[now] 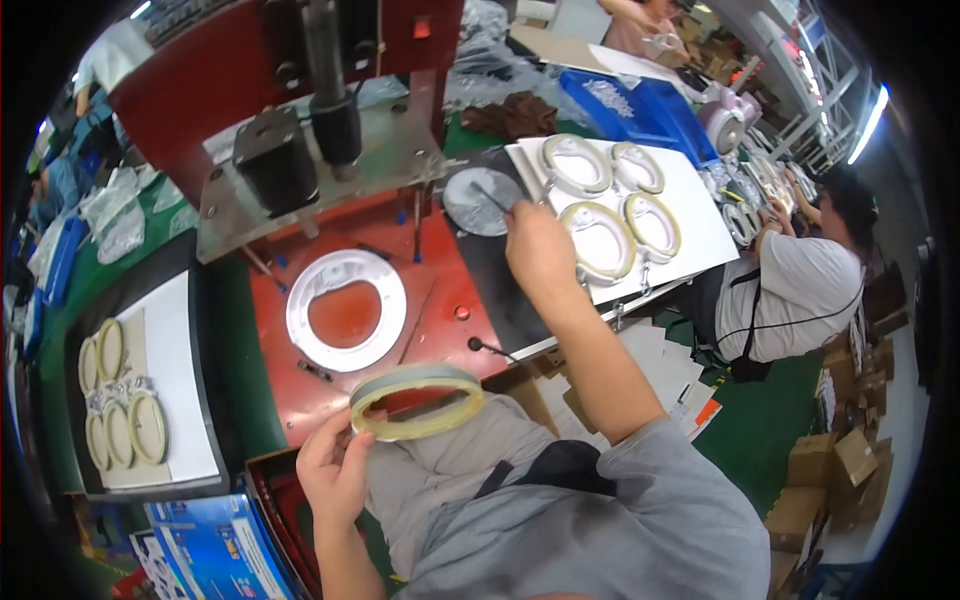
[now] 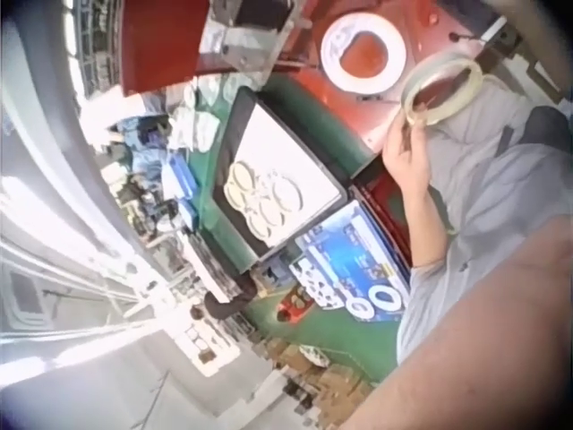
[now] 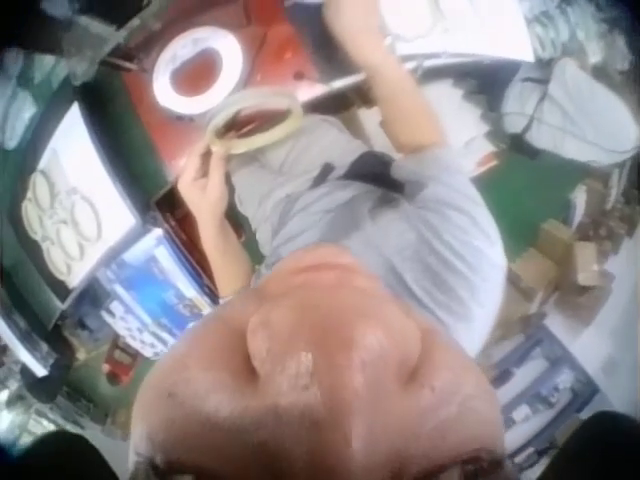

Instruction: The person assembles circular components into a ring housing using a manual press machine and an alignment tool, following instructions from a sheet. The components are taken from a tray and pressed into a plastic base.

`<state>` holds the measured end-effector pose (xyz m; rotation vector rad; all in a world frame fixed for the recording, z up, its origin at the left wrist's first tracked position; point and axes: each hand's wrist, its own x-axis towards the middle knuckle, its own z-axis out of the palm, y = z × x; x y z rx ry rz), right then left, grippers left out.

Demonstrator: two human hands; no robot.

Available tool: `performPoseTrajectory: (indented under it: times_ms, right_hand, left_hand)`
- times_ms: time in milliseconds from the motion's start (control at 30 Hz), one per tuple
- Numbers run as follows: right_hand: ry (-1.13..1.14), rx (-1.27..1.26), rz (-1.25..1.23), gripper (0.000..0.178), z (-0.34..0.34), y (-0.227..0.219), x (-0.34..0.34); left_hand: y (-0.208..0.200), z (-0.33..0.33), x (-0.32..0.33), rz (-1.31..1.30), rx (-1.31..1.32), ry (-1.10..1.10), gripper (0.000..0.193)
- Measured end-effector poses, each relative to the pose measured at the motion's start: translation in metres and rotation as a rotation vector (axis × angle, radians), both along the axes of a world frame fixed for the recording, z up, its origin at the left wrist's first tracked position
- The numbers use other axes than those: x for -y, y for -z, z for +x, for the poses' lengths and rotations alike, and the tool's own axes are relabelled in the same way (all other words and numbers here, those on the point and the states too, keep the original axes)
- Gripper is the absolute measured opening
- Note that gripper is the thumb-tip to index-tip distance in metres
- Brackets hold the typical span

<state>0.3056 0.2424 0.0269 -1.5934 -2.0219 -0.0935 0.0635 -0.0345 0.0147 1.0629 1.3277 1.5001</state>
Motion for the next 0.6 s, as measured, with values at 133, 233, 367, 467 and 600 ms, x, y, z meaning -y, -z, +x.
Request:
performPoseTrajectory:
  times_ms: [133,233,367,467,600]
  right_hand:
    - [-0.009,-0.046,0.019,0.018,0.003,-0.016,0.027]
    - [-0.050,-0.068,0.008,0.017,0.011,-0.014,0.041]
    - [-0.085,0.027,0.019,0.018,0.022,-0.008,0.049]
    - [-0.108,-0.168,0.062,0.017,0.024,-0.034,0.062]
    - [-0.173,-0.686,-0.381,0.022,0.043,-0.073,0.086]
  left_hand:
    - [0.001,-0.003,0.003,-0.007,-0.024,-0.008,0.034]
    - [0.001,-0.006,0.005,-0.004,-0.033,0.021,0.032]
    - [-0.014,-0.013,0.014,0.046,-0.114,-0.043,0.030]
    - [-0.048,-0.019,0.010,0.221,-0.452,-0.051,0.020]
    - [-0.082,-0.027,-0.003,0.394,-0.570,-0.068,0.027]
